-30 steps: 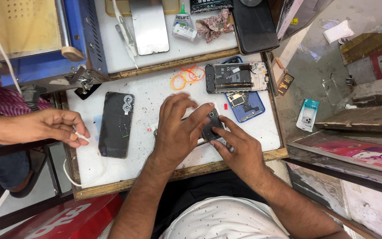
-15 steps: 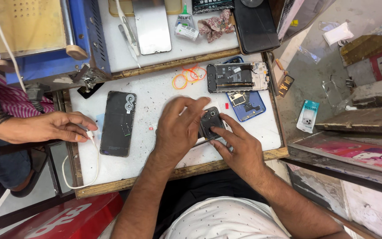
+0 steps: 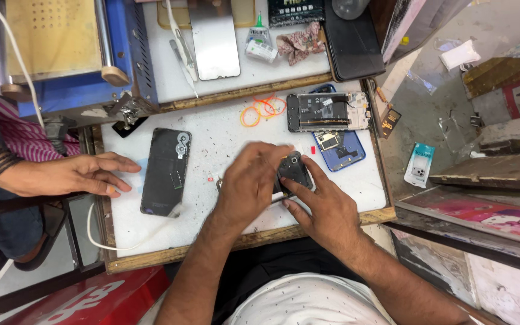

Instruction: The person applies adhesive from a red tube to the internal frame of a disassembled smartphone. They repeatedly squeeze the tube, wipe the tip, and apply small amounts of adhesive to specific areas inside the phone chassis.

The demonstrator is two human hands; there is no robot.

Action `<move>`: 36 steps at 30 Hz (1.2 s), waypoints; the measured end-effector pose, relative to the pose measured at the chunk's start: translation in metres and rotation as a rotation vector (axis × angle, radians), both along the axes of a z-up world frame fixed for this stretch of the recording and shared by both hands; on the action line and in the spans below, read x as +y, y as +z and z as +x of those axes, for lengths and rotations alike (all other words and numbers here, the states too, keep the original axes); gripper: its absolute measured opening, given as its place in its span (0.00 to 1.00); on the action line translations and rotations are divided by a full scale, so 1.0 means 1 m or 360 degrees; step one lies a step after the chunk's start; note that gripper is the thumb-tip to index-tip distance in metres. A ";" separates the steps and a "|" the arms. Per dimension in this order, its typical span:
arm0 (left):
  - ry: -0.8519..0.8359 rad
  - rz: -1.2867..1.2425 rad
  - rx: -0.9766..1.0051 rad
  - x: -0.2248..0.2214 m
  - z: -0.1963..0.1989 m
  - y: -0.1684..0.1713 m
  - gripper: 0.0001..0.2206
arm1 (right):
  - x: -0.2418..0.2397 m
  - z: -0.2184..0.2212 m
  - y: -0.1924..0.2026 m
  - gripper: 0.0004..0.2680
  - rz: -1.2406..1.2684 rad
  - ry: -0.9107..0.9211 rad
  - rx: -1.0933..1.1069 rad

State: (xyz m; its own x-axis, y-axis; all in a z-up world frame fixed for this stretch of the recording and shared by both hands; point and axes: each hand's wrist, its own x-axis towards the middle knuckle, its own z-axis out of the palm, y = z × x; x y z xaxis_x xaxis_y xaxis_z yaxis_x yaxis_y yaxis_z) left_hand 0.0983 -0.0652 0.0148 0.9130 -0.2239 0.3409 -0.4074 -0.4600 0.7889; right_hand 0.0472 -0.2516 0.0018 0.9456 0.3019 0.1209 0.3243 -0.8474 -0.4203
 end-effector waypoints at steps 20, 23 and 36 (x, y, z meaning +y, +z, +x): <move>0.0000 0.0070 -0.0260 -0.002 0.001 -0.003 0.24 | 0.007 -0.004 -0.005 0.17 -0.0029 -0.0073 0.0035; -0.0127 -0.0037 -0.0407 -0.001 -0.002 -0.008 0.27 | 0.007 -0.006 -0.002 0.17 -0.0019 -0.0060 -0.0042; 0.0711 -0.0709 -0.0191 0.080 -0.060 -0.027 0.27 | 0.022 0.012 0.025 0.06 0.0355 0.0069 -0.0058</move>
State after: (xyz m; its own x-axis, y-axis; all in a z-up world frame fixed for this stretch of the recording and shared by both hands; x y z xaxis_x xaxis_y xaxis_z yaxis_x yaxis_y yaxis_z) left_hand 0.0386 0.0148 -0.0126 0.8353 0.3559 0.4190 -0.3495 -0.2444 0.9045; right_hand 0.0596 -0.2296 0.0264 0.9262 0.3041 0.2228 0.3766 -0.7197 -0.5832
